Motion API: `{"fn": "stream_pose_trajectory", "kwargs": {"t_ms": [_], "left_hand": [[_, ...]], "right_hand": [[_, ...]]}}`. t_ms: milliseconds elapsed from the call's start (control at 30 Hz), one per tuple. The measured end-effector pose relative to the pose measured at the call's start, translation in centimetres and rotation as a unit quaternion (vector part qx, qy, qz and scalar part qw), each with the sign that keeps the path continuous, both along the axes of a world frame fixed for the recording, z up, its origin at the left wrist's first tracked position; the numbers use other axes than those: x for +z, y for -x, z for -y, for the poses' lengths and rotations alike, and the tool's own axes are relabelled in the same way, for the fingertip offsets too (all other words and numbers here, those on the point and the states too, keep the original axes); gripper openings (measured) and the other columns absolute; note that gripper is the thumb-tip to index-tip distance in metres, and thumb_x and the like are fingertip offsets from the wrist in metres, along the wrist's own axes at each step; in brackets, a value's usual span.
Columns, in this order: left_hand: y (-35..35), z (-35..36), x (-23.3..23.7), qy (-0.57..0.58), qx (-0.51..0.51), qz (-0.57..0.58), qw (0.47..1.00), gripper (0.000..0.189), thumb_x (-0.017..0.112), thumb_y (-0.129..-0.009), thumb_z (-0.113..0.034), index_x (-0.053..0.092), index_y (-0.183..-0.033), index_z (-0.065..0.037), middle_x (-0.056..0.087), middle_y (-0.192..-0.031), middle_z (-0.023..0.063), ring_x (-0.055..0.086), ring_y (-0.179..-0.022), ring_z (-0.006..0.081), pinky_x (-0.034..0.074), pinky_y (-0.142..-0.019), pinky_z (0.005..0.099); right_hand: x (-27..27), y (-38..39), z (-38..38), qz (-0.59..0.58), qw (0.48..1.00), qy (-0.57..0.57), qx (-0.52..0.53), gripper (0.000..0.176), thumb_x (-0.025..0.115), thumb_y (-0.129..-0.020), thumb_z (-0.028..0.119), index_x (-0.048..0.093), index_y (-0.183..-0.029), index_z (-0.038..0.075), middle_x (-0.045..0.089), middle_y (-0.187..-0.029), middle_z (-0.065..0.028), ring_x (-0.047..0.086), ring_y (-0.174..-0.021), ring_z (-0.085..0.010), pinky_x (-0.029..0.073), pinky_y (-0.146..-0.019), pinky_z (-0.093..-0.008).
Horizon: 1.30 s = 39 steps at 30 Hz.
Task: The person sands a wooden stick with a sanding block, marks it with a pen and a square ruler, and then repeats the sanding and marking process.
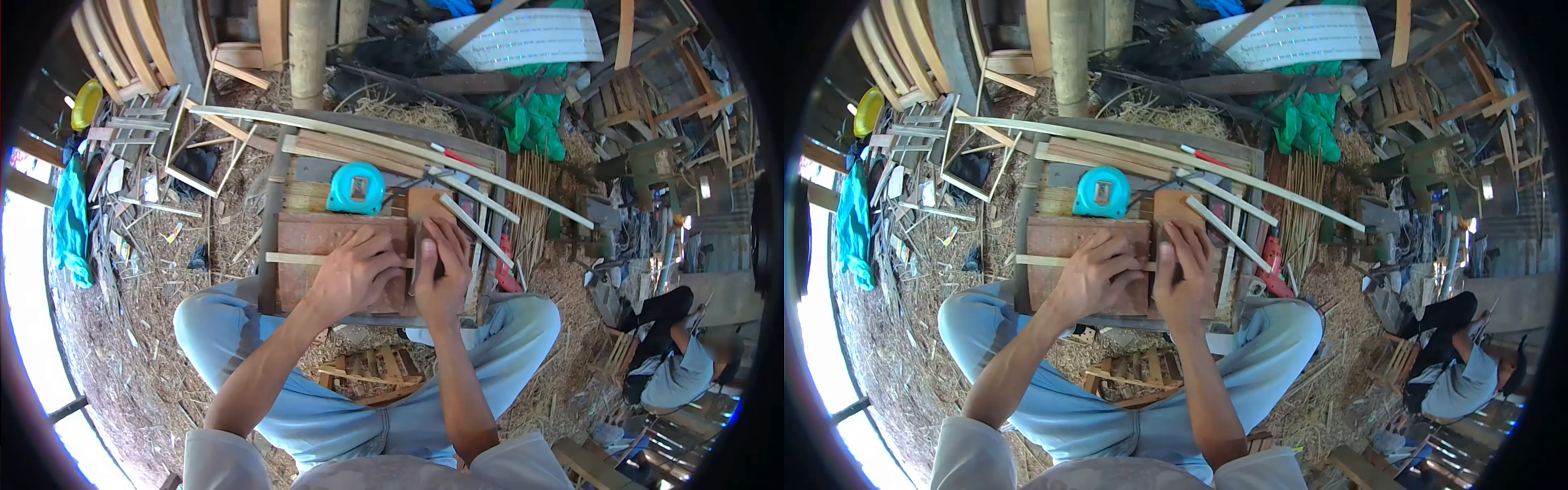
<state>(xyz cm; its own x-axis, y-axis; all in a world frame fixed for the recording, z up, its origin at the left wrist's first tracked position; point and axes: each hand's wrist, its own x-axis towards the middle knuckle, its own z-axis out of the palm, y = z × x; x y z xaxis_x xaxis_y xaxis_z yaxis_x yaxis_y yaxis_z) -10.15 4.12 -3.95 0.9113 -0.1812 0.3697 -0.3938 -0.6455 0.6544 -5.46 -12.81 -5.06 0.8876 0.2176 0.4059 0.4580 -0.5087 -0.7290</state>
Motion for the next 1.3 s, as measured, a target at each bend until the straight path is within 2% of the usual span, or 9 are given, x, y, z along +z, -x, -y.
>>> {"fn": "stream_pose_trajectory", "kwargs": {"t_ms": [200, 367, 467, 500, 733, 867, 1000, 1167, 1300], "left_hand": [[-0.3, 0.5, 0.0, 0.0, 0.016, -0.016, 1.0, 0.013, 0.076, -0.071, -0.009, 0.068, -0.081, -0.007, 0.057, -0.09, 0.0064, 0.058, -0.094, 0.0273, 0.05, -0.081, 0.0412], [-0.5, 0.4, 0.1, -0.01, 0.027, -0.006, 1.0, 0.012, 0.076, -0.07, -0.005, 0.068, -0.079, -0.007, 0.057, -0.086, 0.0055, 0.059, -0.091, 0.0263, 0.052, -0.077, 0.0405], [-0.6, 0.4, 0.4, -0.017, 0.018, 0.01, 1.0, 0.012, 0.076, -0.069, -0.005, 0.068, -0.078, -0.007, 0.058, -0.087, 0.0055, 0.06, -0.09, 0.0263, 0.053, -0.076, 0.0402], [-0.6, 0.5, 0.3, -0.015, 0.014, 0.008, 1.0, 0.012, 0.076, -0.069, -0.005, 0.068, -0.078, -0.007, 0.058, -0.087, 0.0055, 0.06, -0.09, 0.0263, 0.053, -0.076, 0.0402], [-0.9, 0.3, 0.5, 0.003, 0.033, -0.005, 0.999, 0.012, 0.076, -0.069, -0.006, 0.067, -0.077, -0.007, 0.058, -0.085, 0.0059, 0.06, -0.09, 0.0268, 0.053, -0.076, 0.0402], [-0.8, 0.3, 0.4, 0.004, 0.031, -0.024, 0.999, 0.012, 0.075, -0.068, -0.006, 0.066, -0.076, -0.006, 0.057, -0.084, 0.0065, 0.06, -0.09, 0.0271, 0.053, -0.076, 0.0404], [-1.2, -0.1, 0.8, -0.005, 0.036, -0.003, 0.999, 0.012, 0.075, -0.068, -0.007, 0.065, -0.075, -0.005, 0.057, -0.084, 0.007, 0.06, -0.091, 0.0277, 0.053, -0.076, 0.0409], [-0.4, 0.5, 0.5, -0.011, 0.022, -0.035, 0.999, 0.012, 0.073, -0.068, -0.005, 0.064, -0.074, -0.005, 0.057, -0.083, 0.0074, 0.06, -0.091, 0.0285, 0.053, -0.075, 0.0402], [-0.9, 0.4, 1.0, 0.012, 0.032, -0.017, 0.999, 0.011, 0.073, -0.067, -0.004, 0.064, -0.073, -0.005, 0.057, -0.082, 0.007, 0.06, -0.09, 0.0284, 0.053, -0.073, 0.0408]], "right_hand": [[0.5, -0.3, 0.6, -0.009, 0.999, -0.001, 0.044, 0.03, 0.06, -0.094, 0.006, 0.066, -0.123, -0.003, 0.063, -0.128, -0.0184, 0.055, -0.125, -0.0389, 0.045, -0.103, -0.0473], [-0.6, 2.9, 1.4, 0.03, 0.999, -0.014, 0.012, 0.027, 0.062, -0.092, 0.002, 0.068, -0.117, -0.005, 0.067, -0.118, -0.0197, 0.06, -0.115, -0.0399, 0.05, -0.095, -0.0459], [0.3, 0.2, -0.1, 0.043, 0.999, -0.013, -0.002, 0.024, 0.061, -0.092, 0.002, 0.069, -0.114, -0.005, 0.068, -0.114, -0.0197, 0.063, -0.11, -0.0391, 0.051, -0.093, -0.045], [0.9, -1.5, -0.5, 0.018, 0.999, -0.039, 0.029, 0.024, 0.061, -0.093, 0.002, 0.069, -0.114, -0.004, 0.068, -0.115, -0.0198, 0.063, -0.11, -0.0384, 0.051, -0.093, -0.0444], [0.4, 3.2, 0.6, 0.054, 0.998, 0.007, -0.033, 0.021, 0.059, -0.094, 0.002, 0.071, -0.111, -0.005, 0.069, -0.116, -0.0193, 0.064, -0.109, -0.039, 0.05, -0.096, -0.0439], [1.0, -1.2, -0.8, -0.007, 0.999, -0.051, 0.004, 0.021, 0.058, -0.093, 0.001, 0.071, -0.109, -0.006, 0.071, -0.11, -0.019, 0.065, -0.108, -0.0401, 0.05, -0.098, -0.0432], [0.3, 2.9, 1.1, 0.034, 0.999, -0.021, 0.013, 0.021, 0.058, -0.092, -0.001, 0.069, -0.108, -0.008, 0.068, -0.113, -0.021, 0.061, -0.11, -0.0415, 0.051, -0.093, -0.0444], [1.2, -1.5, -0.8, 0.016, 0.999, -0.032, 0.012, 0.022, 0.06, -0.091, -0.001, 0.07, -0.11, -0.005, 0.07, -0.112, -0.0193, 0.066, -0.107, -0.037, 0.052, -0.095, -0.0442], [1.0, 3.7, 1.6, 0.025, 0.999, -0.007, 0.019, 0.022, 0.059, -0.092, 0.0, 0.07, -0.111, -0.004, 0.068, -0.117, -0.0207, 0.062, -0.111, -0.0399, 0.051, -0.094, -0.0428]]}}
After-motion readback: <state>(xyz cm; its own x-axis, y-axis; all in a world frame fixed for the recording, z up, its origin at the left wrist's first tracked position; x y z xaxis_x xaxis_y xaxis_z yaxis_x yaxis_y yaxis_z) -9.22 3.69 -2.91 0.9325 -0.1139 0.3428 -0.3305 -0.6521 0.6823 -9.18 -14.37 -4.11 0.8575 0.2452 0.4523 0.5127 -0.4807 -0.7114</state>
